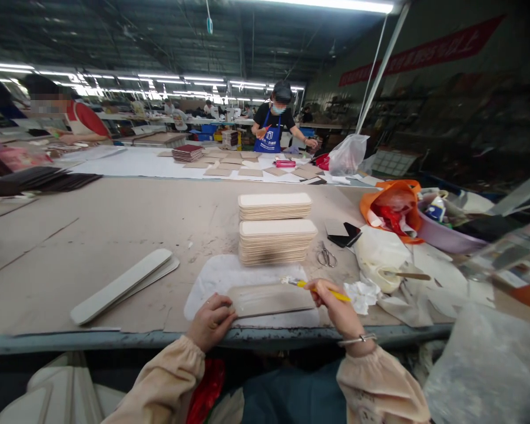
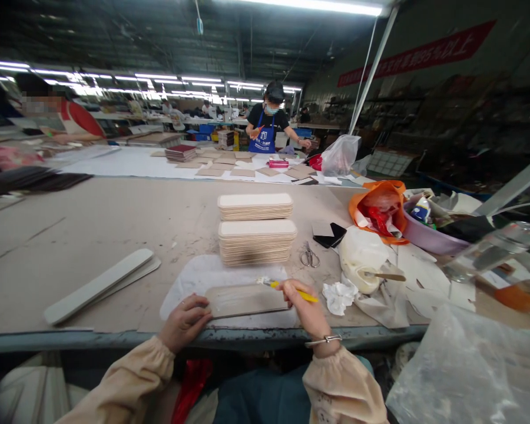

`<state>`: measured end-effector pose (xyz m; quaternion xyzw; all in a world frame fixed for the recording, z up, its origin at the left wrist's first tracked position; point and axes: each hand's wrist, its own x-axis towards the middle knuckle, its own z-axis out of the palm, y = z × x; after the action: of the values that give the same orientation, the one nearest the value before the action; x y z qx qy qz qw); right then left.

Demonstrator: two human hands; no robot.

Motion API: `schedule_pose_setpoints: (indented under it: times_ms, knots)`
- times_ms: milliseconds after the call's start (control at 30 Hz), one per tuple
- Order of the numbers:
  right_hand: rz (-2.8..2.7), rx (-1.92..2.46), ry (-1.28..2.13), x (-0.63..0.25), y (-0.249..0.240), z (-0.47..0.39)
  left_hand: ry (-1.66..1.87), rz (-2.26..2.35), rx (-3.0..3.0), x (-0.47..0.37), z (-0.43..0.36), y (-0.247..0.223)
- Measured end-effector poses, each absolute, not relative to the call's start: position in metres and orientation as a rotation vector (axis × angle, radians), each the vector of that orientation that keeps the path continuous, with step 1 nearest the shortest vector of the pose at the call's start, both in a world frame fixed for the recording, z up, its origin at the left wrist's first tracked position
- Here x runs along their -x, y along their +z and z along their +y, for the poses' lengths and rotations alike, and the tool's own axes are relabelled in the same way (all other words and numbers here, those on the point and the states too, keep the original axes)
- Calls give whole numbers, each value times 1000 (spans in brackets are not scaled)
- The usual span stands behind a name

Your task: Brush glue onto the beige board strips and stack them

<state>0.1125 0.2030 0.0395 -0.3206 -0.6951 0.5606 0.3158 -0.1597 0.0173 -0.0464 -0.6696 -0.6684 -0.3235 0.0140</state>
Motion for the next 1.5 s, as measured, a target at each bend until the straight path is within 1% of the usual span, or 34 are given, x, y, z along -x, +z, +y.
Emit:
schedule_pose_setpoints:
  times_ms: [100, 267, 367, 500, 767, 833, 967, 1033, 1233, 1333, 1500]
  knots:
    - [-1835, 814, 1564, -77, 38, 188, -1032, -2091, 2077, 159, 17, -44]
    - [-1814, 941, 1751, -21, 20, 168, -1020, -2099, 2099, 157, 18, -40]
    - [-1910, 950, 1734, -8, 13, 161, -1011, -2106, 2100, 156, 18, -38]
    - [-2002, 1002, 1551, -20, 15, 171, -997, -2102, 2112, 156, 18, -36]
    - [-2057, 1247, 1209, -88, 37, 216, -989, -2082, 2116, 155, 21, -33]
    - [-2016, 1198, 1275, -86, 39, 210, -1001, -2070, 2113, 154, 21, -33]
    - [-1944, 961, 1580, -54, 30, 179, -1026, -2086, 2095, 154, 20, -33]
    - [-1972, 882, 1635, -35, 22, 165, -1022, -2086, 2096, 154, 20, -34]
    - [-2048, 871, 1623, -23, 12, 159, -993, -2058, 2102, 155, 20, -35]
    - [-2044, 906, 1593, -37, 14, 170, -1004, -2049, 2112, 156, 20, -34]
    - [-2035, 1100, 1500, -76, 23, 198, -971, -2033, 2137, 157, 21, -34]
